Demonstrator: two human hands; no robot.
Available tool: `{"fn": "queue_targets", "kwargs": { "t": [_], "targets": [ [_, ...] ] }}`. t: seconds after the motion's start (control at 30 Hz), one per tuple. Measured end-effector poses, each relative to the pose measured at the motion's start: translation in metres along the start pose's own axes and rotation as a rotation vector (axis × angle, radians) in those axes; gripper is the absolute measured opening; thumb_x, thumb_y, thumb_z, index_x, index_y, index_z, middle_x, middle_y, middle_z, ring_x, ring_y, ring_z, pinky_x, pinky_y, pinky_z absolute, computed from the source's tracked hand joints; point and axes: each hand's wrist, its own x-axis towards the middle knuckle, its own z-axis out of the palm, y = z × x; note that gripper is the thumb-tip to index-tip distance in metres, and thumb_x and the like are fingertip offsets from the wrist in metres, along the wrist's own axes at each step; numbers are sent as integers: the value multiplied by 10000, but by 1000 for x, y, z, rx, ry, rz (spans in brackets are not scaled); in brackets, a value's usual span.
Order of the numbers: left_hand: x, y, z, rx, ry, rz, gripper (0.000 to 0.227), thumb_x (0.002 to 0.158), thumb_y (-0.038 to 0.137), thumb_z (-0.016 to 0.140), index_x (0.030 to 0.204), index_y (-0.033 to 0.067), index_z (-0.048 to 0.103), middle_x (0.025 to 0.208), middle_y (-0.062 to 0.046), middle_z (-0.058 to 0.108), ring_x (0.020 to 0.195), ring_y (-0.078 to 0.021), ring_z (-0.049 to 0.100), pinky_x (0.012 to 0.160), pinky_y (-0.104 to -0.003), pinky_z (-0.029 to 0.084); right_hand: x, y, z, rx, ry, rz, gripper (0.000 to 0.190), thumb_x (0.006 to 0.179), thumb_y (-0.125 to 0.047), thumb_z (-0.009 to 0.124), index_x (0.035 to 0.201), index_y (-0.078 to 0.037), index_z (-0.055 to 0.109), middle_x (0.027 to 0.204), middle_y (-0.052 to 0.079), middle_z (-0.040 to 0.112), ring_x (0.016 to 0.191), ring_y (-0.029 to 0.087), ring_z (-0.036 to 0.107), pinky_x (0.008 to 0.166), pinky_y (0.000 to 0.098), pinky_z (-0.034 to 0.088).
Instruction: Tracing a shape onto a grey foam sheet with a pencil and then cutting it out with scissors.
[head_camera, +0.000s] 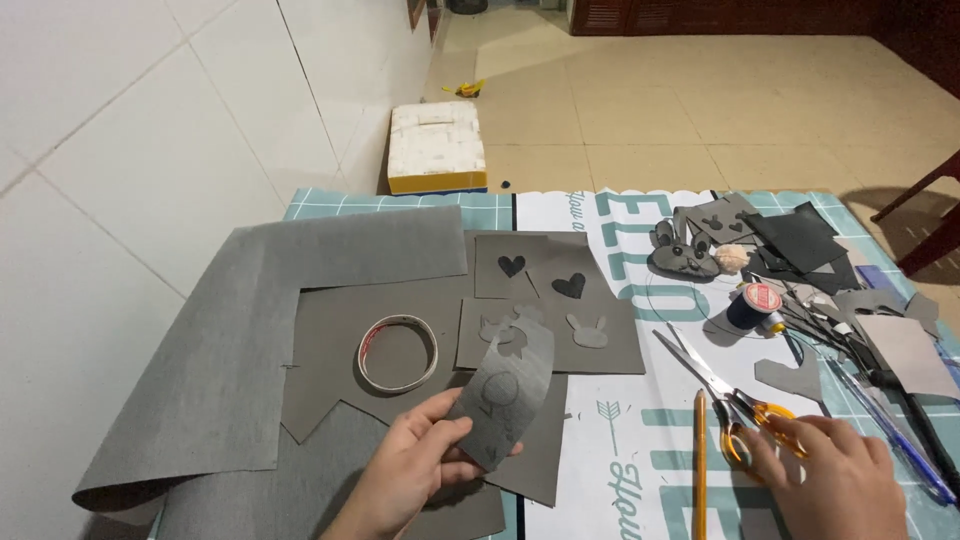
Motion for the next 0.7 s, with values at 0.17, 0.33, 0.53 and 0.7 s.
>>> {"fn": "queue_targets", "kwargs": {
  "t": [0.17, 0.33, 0.53, 0.7],
  "targets": [
    [2, 0, -5, 139, -94, 141, 442, 952, 69, 590, 1382, -4, 660, 1066, -307, 843, 748, -221, 684, 602, -262, 527, 10, -14, -27, -137, -386, 125, 568, 817, -842, 502, 1238, -530, 722, 1350, -104, 691, 1301, 93, 589, 1158, 260, 390],
    [6, 0, -11, 155, -77, 176, 559, 927, 45, 605, 1479, 20, 515, 1109, -303, 841, 997, -341, 827, 806, -359, 660, 18, -21, -62, -33, -483, 191, 539, 838, -722, 639, 1214, -360, 775, 1240, -89, 800, 1163, 158, 730, 970, 282, 555],
    [1, 4, -12, 179, -65, 147, 560, 939, 90, 601, 1495, 59, 534, 1120, -266, 857, 987, -308, 831, 712, -303, 611, 36, 28, -50, 415, -623, 368, 578, 826, -278, 829, 1370, -126, 703, 1225, 122, 796, 1157, 295, 718, 1001, 440, 529],
    [-10, 6, -4, 78, -78, 133, 477, 935, 102, 606, 1398, -10, 636, 1202, -231, 834, 1040, -382, 827, 791, -358, 650, 16, 108, 24, 1105, -191, 125, 538, 660, 234, 846, 1176, 152, 718, 946, 286, 705, 801, 382, 658, 805, 415, 525]
  ]
}}
